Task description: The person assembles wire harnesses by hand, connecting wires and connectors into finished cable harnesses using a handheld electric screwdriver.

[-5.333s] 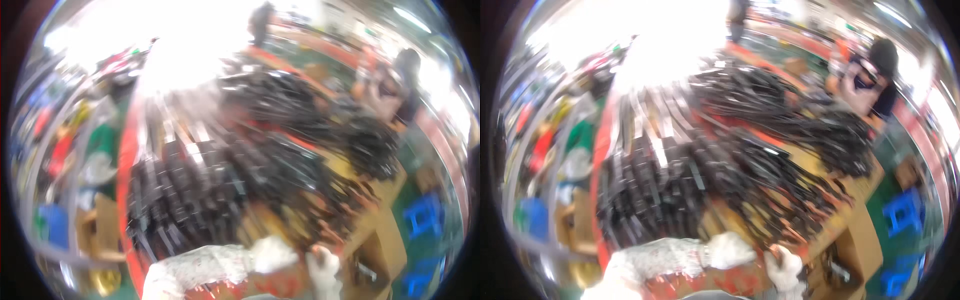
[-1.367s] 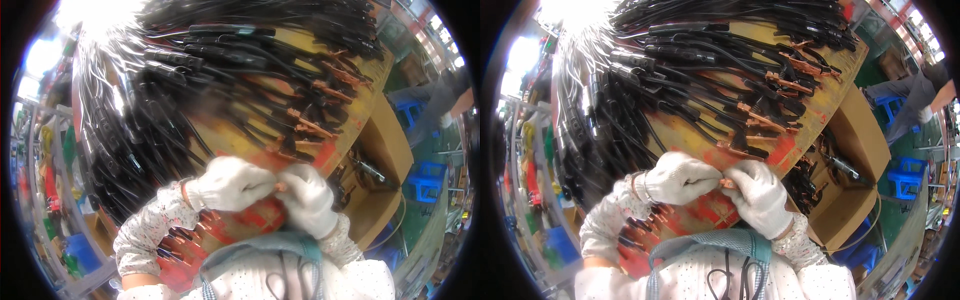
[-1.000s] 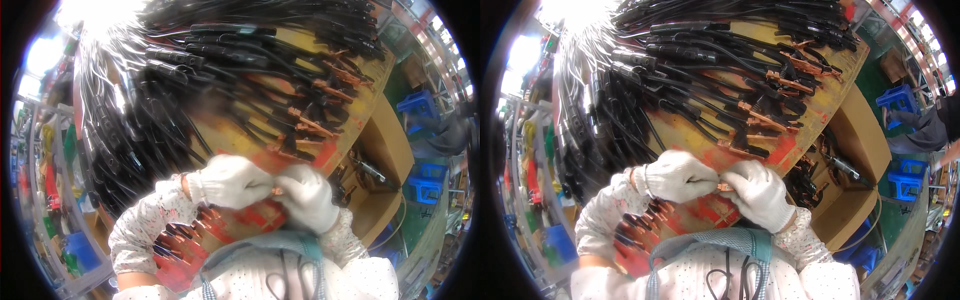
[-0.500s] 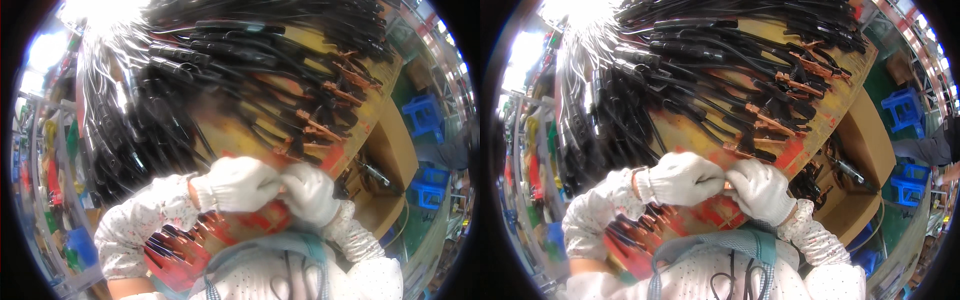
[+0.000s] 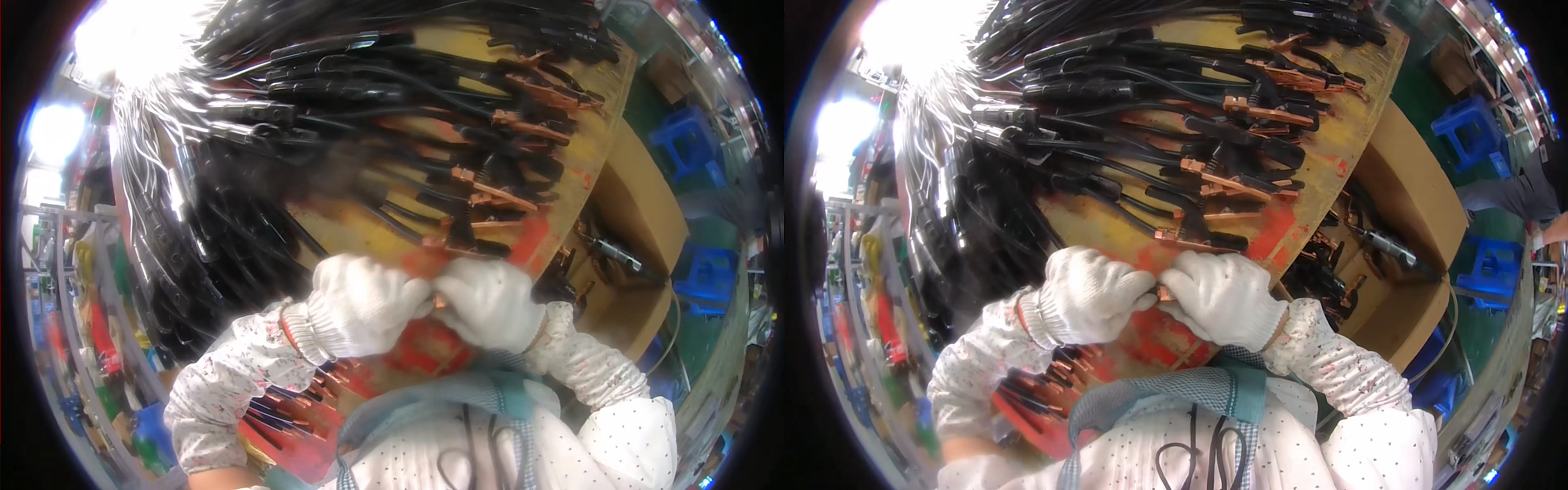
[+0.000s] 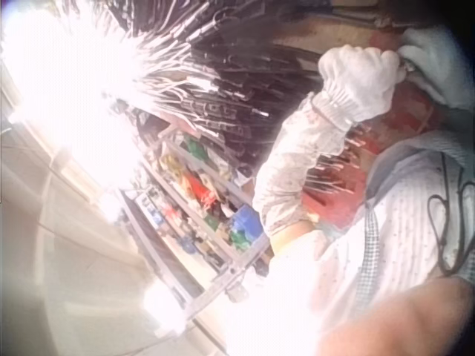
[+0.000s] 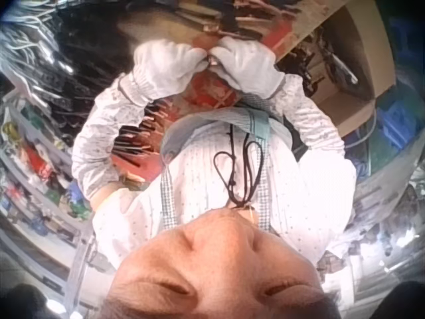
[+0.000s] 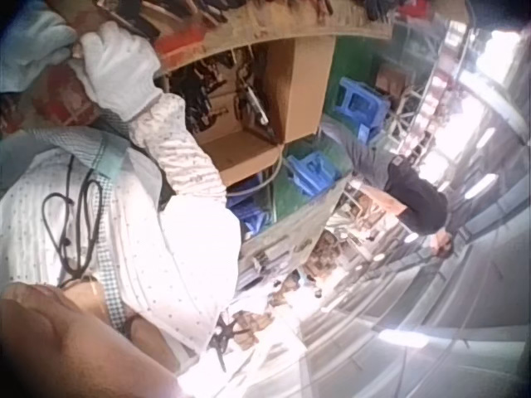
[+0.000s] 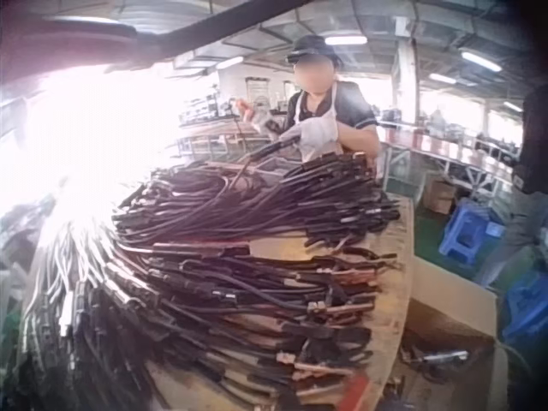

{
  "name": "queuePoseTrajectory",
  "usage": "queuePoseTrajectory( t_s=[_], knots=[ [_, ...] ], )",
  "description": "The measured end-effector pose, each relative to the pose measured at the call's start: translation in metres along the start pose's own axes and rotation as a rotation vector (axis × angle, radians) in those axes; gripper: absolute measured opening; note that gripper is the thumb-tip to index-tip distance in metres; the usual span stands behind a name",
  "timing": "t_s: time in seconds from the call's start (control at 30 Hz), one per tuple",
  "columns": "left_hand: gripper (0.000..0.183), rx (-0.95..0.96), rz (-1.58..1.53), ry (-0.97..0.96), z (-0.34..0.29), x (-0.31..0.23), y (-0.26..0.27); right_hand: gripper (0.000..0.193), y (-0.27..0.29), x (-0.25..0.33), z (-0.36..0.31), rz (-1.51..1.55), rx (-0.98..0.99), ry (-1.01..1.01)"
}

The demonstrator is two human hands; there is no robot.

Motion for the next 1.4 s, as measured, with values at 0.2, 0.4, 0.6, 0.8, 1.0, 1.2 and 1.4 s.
queuePoseTrajectory(
  t_s=[0.2, 0.4, 0.6, 0.8, 1.0, 1.2, 1.4],
  knots=[
    [0.017, -0.066, -0.037, -0.036, 0.005, -0.005, 0.005, 0.026, 0.009, 0.004, -0.001, -0.063, -0.012, -0.010],
    [0.010, -0.207, -0.224, -0.010, 0.000, 0.004, 0.000, 0.024, 0.002, 0.007, -0.006, -0.117, -0.066, -0.065],
    [0.020, -0.229, -0.139, -0.029, -0.006, -0.002, -0.007, 0.033, -0.010, 0.008, -0.016, -0.082, -0.129, -0.136],
    [0.027, -0.355, -0.125, -0.027, -0.009, 0.004, -0.015, 0.032, -0.010, 0.005, -0.008, -0.126, 0.001, -0.145],
    [0.035, -0.468, -0.037, -0.020, -0.015, 0.006, -0.018, 0.028, -0.008, 0.003, 0.001, -0.203, -0.029, -0.160],
    [0.035, -0.349, -0.042, 0.032, -0.009, 0.003, -0.018, 0.031, -0.009, -0.002, -0.007, -0.141, -0.044, -0.194],
    [0.037, -0.428, -0.060, -0.021, -0.008, -0.008, -0.008, 0.033, -0.016, -0.010, -0.015, -0.140, -0.043, -0.239]
  ],
)
Point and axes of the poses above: each hand's wrist, its own z-axis towards the middle knuckle, its own y-axis out of the back of the hand, x = y × z, the point moved 5 cm from there along z, towards the middle knuckle, and after that the axes turned 11 degrees about y, right-handed, at the moved point
